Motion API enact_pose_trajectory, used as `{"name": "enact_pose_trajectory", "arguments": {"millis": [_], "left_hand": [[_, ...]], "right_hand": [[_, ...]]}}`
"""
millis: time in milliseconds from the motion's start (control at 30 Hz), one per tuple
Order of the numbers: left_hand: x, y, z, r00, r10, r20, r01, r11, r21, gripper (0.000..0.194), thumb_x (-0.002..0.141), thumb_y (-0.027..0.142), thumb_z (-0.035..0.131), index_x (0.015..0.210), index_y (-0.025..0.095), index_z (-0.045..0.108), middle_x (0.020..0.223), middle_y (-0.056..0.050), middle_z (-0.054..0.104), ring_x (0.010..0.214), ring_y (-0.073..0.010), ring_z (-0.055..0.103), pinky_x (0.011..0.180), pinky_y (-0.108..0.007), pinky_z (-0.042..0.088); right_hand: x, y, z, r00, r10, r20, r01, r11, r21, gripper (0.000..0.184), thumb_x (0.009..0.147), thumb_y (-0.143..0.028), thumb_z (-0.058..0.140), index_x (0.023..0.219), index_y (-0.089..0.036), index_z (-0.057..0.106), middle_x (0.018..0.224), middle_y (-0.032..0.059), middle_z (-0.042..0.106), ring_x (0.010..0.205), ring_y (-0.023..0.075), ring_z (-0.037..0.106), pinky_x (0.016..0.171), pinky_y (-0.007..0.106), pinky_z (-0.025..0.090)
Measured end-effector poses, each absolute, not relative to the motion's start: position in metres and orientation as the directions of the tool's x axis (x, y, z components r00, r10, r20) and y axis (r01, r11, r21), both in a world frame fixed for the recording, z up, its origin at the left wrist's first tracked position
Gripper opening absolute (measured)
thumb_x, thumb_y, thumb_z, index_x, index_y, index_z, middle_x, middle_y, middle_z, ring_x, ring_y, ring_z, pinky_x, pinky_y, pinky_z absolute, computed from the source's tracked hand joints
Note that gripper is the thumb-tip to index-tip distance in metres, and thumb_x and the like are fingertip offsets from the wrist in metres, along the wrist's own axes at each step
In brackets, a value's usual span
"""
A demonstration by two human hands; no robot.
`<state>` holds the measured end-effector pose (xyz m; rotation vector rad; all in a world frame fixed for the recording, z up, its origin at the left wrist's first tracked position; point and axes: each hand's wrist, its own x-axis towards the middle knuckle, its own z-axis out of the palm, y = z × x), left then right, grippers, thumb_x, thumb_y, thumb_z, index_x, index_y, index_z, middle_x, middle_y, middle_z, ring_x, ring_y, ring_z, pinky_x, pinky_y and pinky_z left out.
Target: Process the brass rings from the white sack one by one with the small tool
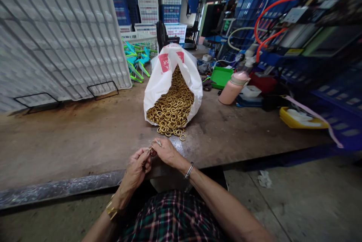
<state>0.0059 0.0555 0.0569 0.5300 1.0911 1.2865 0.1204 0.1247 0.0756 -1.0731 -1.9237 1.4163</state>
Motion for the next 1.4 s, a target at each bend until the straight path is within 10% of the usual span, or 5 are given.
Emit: {"name": "enact_pose_trajectory", "arguments": {"millis": [200, 433, 800, 1400], "left_hand": [[0.007, 0.056, 0.055, -0.109, 0.935, -0.338, -0.488, 0.246, 0.838, 0.031, 0.065, 0.043, 0.067, 0.07, 0.015, 0.054, 0.051, 0.006, 0.046, 0.037, -0.0022, 0.033, 0.036, -0.016, 0.021], [0.005, 0.058, 0.053, -0.151, 0.943, -0.298, -0.437, 0.207, 0.875, 0.034, 0.067, 0.046, 0.066, 0.07, 0.016, 0.05, 0.05, 0.007, 0.045, 0.038, -0.0031, 0.034, 0.037, -0.016, 0.025], [0.0, 0.056, 0.043, -0.147, 0.969, -0.198, -0.199, 0.167, 0.966, 0.033, 0.075, 0.047, 0.057, 0.067, 0.016, 0.051, 0.046, 0.007, 0.04, 0.039, -0.0044, 0.032, 0.038, -0.017, 0.025], [0.004, 0.057, 0.053, -0.006, 0.908, -0.42, -0.697, 0.297, 0.653, 0.026, 0.067, 0.032, 0.069, 0.073, 0.014, 0.051, 0.078, -0.005, 0.063, 0.053, -0.0074, 0.051, 0.038, -0.015, 0.03]], "right_hand": [[0.126, 0.127, 0.07, -0.534, 0.846, -0.008, 0.433, 0.266, -0.861, 0.02, 0.082, -0.017, 0.038, 0.073, -0.015, 0.056, 0.061, -0.0011, 0.056, 0.058, 0.0094, 0.05, 0.057, 0.019, 0.035], [0.13, 0.116, 0.07, -0.649, 0.759, -0.053, 0.692, 0.56, -0.456, 0.022, 0.072, -0.012, 0.044, 0.088, -0.016, 0.058, 0.074, 0.0044, 0.063, 0.068, 0.0152, 0.054, 0.058, 0.023, 0.028], [0.128, 0.115, 0.069, -0.675, 0.731, -0.098, 0.706, 0.602, -0.372, 0.027, 0.074, -0.013, 0.04, 0.096, -0.016, 0.055, 0.081, 0.0076, 0.065, 0.07, 0.0179, 0.057, 0.058, 0.025, 0.027], [0.197, 0.152, 0.056, -0.098, 0.995, -0.022, 0.965, 0.089, -0.246, 0.026, 0.086, -0.038, 0.042, 0.103, -0.02, 0.049, 0.097, 0.0069, 0.061, 0.084, 0.0181, 0.058, 0.065, 0.025, 0.033]]}}
